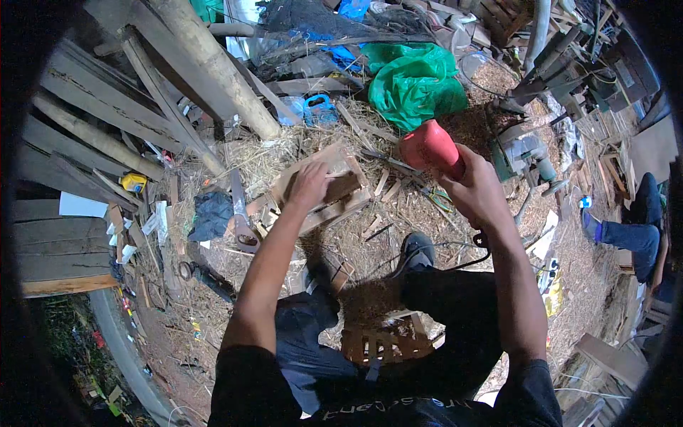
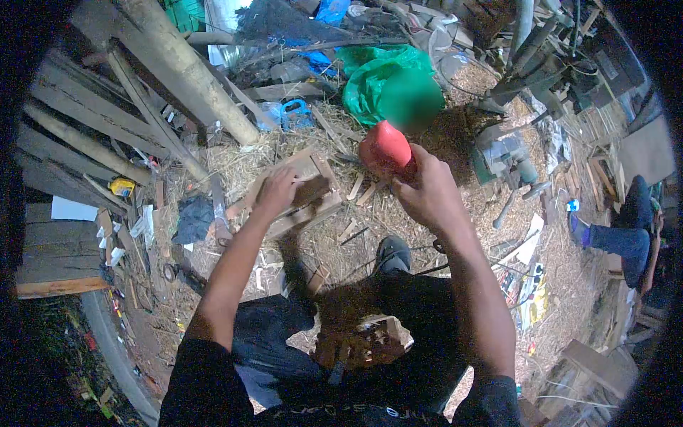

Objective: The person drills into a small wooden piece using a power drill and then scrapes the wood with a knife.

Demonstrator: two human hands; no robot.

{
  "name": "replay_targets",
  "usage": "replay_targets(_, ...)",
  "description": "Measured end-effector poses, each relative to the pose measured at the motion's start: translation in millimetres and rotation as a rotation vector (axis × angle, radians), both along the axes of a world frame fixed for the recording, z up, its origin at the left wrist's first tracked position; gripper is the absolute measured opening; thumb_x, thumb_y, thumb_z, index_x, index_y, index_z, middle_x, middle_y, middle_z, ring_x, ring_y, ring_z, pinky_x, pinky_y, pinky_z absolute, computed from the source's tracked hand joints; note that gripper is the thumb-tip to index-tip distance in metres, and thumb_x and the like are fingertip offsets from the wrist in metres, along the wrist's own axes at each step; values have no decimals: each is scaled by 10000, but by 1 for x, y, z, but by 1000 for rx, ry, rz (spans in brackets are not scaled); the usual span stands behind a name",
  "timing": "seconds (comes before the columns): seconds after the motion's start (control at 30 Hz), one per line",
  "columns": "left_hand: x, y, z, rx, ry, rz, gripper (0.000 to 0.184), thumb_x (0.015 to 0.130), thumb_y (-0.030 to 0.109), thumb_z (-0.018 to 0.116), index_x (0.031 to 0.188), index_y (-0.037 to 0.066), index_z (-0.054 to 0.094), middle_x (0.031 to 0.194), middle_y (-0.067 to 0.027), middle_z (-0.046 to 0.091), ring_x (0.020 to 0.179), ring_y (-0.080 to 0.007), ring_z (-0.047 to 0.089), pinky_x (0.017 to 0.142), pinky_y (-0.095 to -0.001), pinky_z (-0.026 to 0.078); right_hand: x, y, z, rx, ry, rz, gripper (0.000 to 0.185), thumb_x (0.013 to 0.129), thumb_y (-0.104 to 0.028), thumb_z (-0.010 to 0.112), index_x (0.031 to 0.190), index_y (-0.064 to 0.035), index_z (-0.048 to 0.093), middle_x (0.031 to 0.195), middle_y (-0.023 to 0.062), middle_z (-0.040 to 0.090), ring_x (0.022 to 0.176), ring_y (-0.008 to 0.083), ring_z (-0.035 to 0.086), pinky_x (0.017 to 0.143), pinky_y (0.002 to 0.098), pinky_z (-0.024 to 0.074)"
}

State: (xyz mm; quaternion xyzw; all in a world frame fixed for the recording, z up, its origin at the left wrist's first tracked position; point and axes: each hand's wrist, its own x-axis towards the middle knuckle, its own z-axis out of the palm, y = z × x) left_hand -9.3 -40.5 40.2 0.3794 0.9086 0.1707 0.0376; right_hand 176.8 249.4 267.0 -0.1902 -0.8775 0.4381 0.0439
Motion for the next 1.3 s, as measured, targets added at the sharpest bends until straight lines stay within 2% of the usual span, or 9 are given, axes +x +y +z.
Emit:
replay_targets(0.1,5,10,-19,213,76,65,214,898,143,607,1094,56,594,1113,-154,616,1101,-379,549,924,-474,429,-1,-7,-8,24,33,17,438,791,-123,726,1190,14,608,969,259,694,973,397,680,822,429,530)
replay_targets(0.23,18,7,-38,390,71,135,344,779,135,609,1119,97,645,1115,-107,610,1140,-315,535,995,-414,381,-1,-22,-12,49,27,41,427,803,-129,723,1191,9,612,946,223,711,923,331,712,805,406,538)
replay_targets(0.33,19,5,-33,357,111,105,329,813,119,594,1135,135,660,1132,-90,602,1136,-317,533,989,-411,394,-6,-31,-24,-77,2,53,405,825,-146,725,1181,13,615,968,208,716,910,285,713,809,377,532)
replay_targets(0.5,17,13,-31,306,94,167,246,923,322,588,1082,170,700,1047,-75,620,1058,-300,557,929,-440,381,-22,-44,-36,-235,-22,82,401,861,-206,727,1169,27,619,940,158,721,855,203,691,791,350,525)
replay_targets(0.57,13,15,-39,295,93,179,258,952,374,565,1052,186,709,1025,-61,626,1041,-287,564,910,-435,380,-29,-48,-32,-187,-76,78,400,867,-216,728,1164,30,620,929,138,717,831,176,671,780,344,525)
replay_targets(0.67,14,13,-23,270,74,187,227,943,370,580,1025,205,712,1020,-34,643,1040,-262,572,902,-429,381,-39,-51,-39,-217,-99,65,386,883,-207,719,1173,26,614,921,120,709,804,151,651,754,327,522)
replay_targets(0.97,9,12,-33,395,82,183,149,916,324,631,961,209,716,1007,14,697,1015,-220,603,884,-397,401,-61,-57,-37,-414,-168,28,343,919,-136,682,1203,25,577,928,73,689,784,117,656,676,286,544)
replay_targets(1.07,12,11,-25,384,9,200,217,938,312,560,1005,176,715,1060,-44,695,1078,-273,594,931,-438,410,-63,-59,-34,-408,-173,20,350,918,-130,684,1211,25,573,936,78,687,778,120,659,668,287,550)
replay_targets(1.3,9,11,-20,293,-48,170,223,937,299,557,1016,166,717,1095,-69,691,1085,-292,590,930,-445,413,-63,-63,-34,-393,-150,22,468,918,-121,680,1329,24,509,971,83,683,814,125,649,660,288,564)
